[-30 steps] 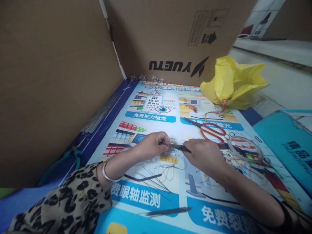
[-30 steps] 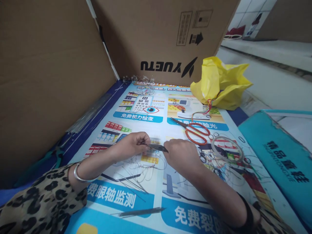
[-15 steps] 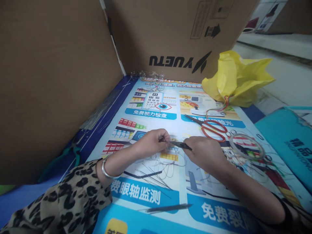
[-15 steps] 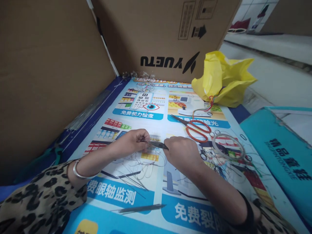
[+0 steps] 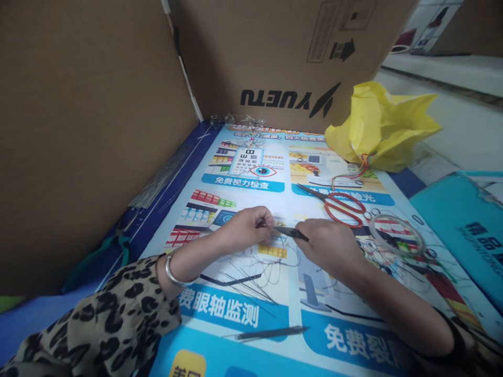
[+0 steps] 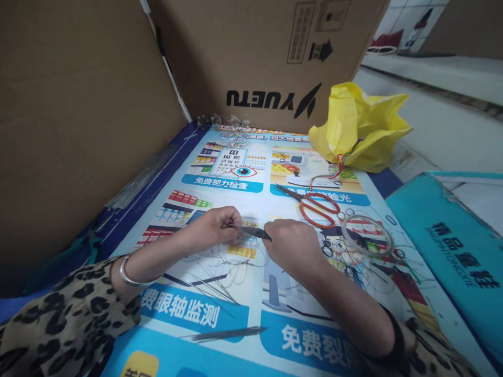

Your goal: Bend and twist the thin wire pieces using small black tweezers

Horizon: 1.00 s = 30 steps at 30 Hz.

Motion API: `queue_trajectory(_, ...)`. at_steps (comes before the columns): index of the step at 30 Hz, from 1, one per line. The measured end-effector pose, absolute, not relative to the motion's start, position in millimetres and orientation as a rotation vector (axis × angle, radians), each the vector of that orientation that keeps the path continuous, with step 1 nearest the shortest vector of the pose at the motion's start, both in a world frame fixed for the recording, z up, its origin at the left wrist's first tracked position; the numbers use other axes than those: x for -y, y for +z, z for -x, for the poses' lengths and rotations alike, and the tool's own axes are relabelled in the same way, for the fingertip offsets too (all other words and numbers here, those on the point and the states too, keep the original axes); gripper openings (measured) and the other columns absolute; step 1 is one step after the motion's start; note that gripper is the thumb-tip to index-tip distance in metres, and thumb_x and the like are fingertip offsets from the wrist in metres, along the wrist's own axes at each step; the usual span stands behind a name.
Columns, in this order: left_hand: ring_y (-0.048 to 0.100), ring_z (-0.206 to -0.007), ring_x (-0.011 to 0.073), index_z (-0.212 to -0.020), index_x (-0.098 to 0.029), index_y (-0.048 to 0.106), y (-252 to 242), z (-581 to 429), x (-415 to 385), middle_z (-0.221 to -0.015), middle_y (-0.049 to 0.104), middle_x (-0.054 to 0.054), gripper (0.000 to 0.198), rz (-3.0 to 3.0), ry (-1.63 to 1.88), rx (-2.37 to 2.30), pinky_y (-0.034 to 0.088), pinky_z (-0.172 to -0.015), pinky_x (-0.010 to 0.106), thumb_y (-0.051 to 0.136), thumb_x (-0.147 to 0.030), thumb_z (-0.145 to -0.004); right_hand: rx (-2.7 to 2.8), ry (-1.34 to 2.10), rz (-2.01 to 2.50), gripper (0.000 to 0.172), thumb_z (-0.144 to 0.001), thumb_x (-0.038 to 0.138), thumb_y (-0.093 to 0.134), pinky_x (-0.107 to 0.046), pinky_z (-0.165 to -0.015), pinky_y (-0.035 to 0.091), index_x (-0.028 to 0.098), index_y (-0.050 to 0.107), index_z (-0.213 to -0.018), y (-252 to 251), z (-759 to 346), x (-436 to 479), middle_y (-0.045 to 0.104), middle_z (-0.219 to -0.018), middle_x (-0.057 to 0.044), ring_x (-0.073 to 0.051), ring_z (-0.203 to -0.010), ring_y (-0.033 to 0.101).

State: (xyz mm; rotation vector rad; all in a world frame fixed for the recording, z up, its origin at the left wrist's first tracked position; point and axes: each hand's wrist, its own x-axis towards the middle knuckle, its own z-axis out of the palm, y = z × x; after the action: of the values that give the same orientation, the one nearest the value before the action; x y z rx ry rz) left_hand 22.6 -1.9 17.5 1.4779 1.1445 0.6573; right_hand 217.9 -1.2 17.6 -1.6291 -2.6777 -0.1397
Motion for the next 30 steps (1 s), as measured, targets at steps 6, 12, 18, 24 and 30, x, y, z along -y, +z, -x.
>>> queue_trajectory(6,0.045,-0.055,0.0066,-0.072,-0.017,0.049,17,-22,2,-0.060,0.050,-0.006,0.011,-1.537,0.690,-1.172,0.035,-0.054,0.019,0.051,-0.008,-0.066,2.652,-0.127,1.620,0.025,-0.082,0.032,0.043,-0.026,-0.051,0.016,0.019,0.061,-0.070,16,-219,0,0.063,-0.070,-0.001,-0.013,-0.063,0.054)
queue_trajectory(12,0.050,-0.056,0.0081,-0.076,-0.017,0.046,17,-21,1,-0.063,0.052,-0.005,0.010,-1.513,0.700,-1.203,0.037,-0.054,0.020,0.054,-0.014,-0.071,2.749,-0.400,1.479,0.017,-0.080,0.027,0.049,-0.029,-0.056,0.019,0.019,0.061,-0.071,22,-224,4,0.060,-0.069,-0.005,-0.018,-0.068,0.053)
queue_trajectory(18,0.054,-0.059,0.0099,-0.078,-0.018,0.045,14,-22,2,-0.063,0.053,-0.004,0.011,-1.562,0.692,-1.235,0.040,-0.056,0.022,0.054,-0.016,-0.072,2.770,-0.489,1.394,0.015,-0.078,0.017,0.048,-0.032,-0.061,0.019,0.019,0.062,-0.073,22,-221,8,0.059,-0.070,-0.007,-0.020,-0.070,0.049)
queue_trajectory(24,0.057,-0.065,0.0106,-0.080,-0.018,0.045,13,-21,4,-0.072,0.056,-0.002,0.010,-1.566,0.693,-1.196,0.044,-0.060,0.023,0.051,-0.015,-0.073,2.748,-0.486,1.366,0.016,-0.078,0.016,0.047,-0.033,-0.061,0.018,0.018,0.061,-0.072,18,-219,7,0.058,-0.069,-0.007,-0.018,-0.068,0.047)
queue_trajectory(30,0.056,-0.064,0.0101,-0.081,-0.019,0.045,6,-21,3,-0.074,0.055,-0.003,0.011,-1.616,0.717,-1.185,0.044,-0.060,0.023,0.049,-0.013,-0.073,2.730,-0.539,1.356,0.018,-0.079,0.015,0.045,-0.033,-0.060,0.017,0.019,0.060,-0.071,20,-219,9,0.058,-0.068,-0.006,-0.019,-0.067,0.046)
